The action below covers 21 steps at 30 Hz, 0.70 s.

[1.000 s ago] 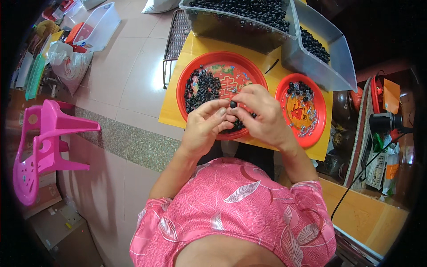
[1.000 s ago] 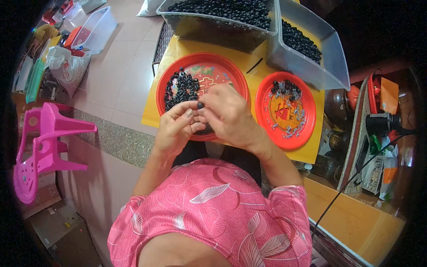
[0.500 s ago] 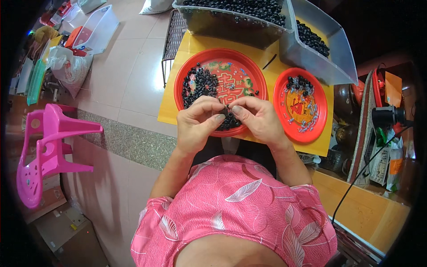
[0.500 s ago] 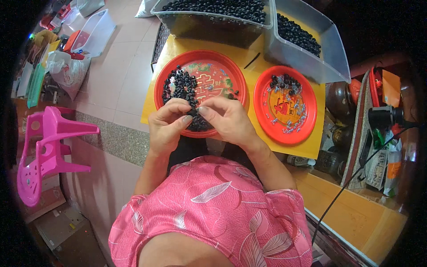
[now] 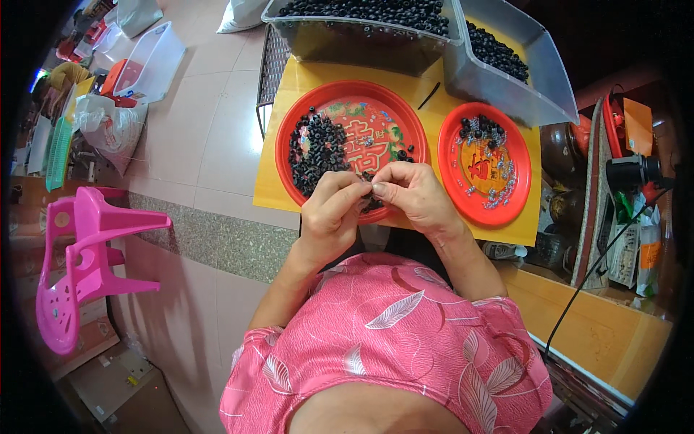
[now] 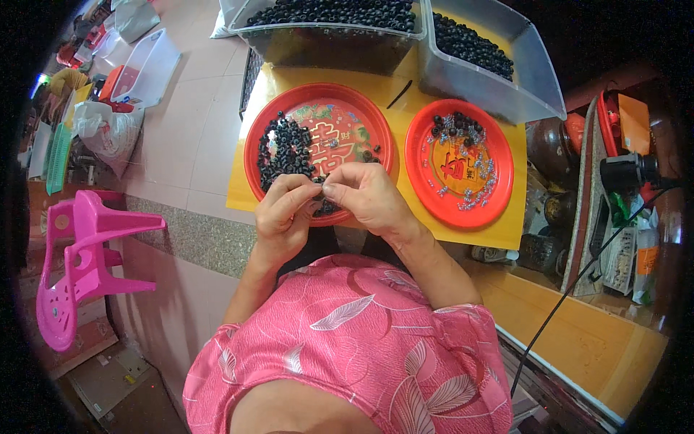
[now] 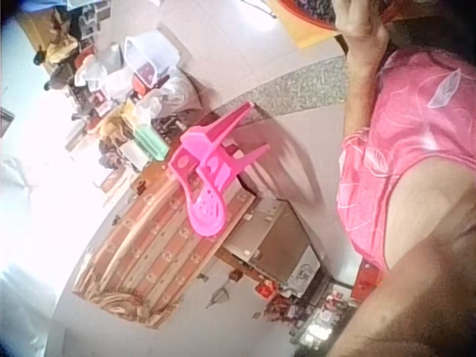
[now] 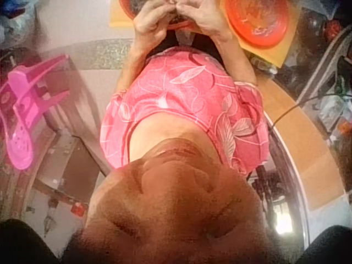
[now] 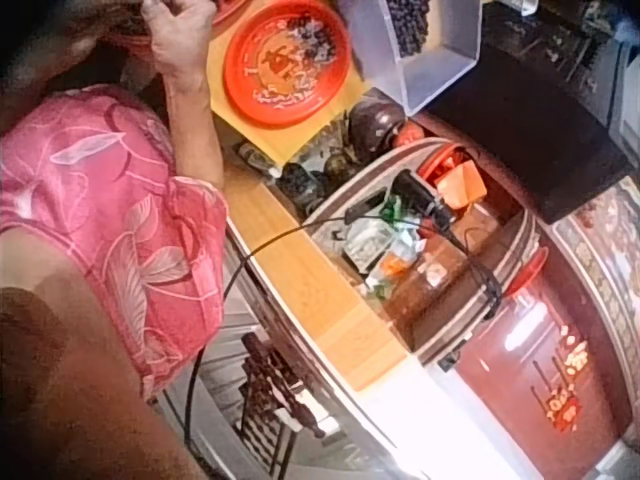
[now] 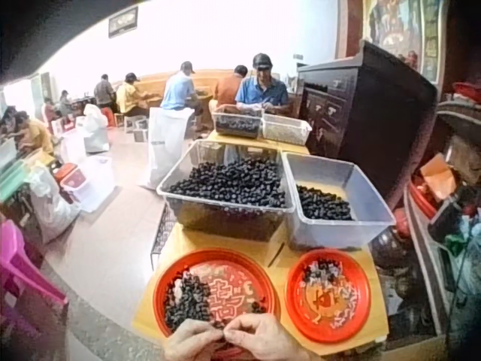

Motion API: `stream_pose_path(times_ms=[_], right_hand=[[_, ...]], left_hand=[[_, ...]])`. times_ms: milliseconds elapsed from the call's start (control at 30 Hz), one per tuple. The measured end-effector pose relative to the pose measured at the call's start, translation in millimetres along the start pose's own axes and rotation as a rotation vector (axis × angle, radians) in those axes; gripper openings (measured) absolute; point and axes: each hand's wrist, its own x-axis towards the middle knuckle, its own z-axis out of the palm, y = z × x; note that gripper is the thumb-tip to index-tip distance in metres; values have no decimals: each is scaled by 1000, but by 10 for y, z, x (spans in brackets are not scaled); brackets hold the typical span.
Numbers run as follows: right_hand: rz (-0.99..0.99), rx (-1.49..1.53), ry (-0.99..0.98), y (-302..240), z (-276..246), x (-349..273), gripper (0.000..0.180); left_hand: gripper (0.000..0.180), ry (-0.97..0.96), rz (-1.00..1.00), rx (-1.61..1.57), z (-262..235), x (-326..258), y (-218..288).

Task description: The person assembles small parts by picking black pieces and metal pins from trays and inserting the pins into the black pieces by hand.

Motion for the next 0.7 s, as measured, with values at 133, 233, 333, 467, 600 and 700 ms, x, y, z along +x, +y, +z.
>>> stream_pose_path(times_ms=[133, 233, 333, 467, 600, 700], right_hand=[[46, -44, 20, -70, 18, 8, 11], [34, -128, 61, -66, 24, 26, 10], [80, -182, 23, -91, 7, 29, 6], [-11, -396, 81, -128, -12, 20, 8], [-390, -879, 144, -40, -173, 141, 11], [-543, -1203, 127, 32, -223, 201, 13]], left_hand=[[24, 29, -73, -31, 12, 19, 3], [21, -23, -323, -167, -3, 7, 35], [15, 1, -539, -570, 16, -76, -72], [16, 44, -800, -1098, -47, -120, -200], [19, 89, -828, -1265, -105, -95, -206], [20, 116, -824, -1303, -90, -106, -194]])
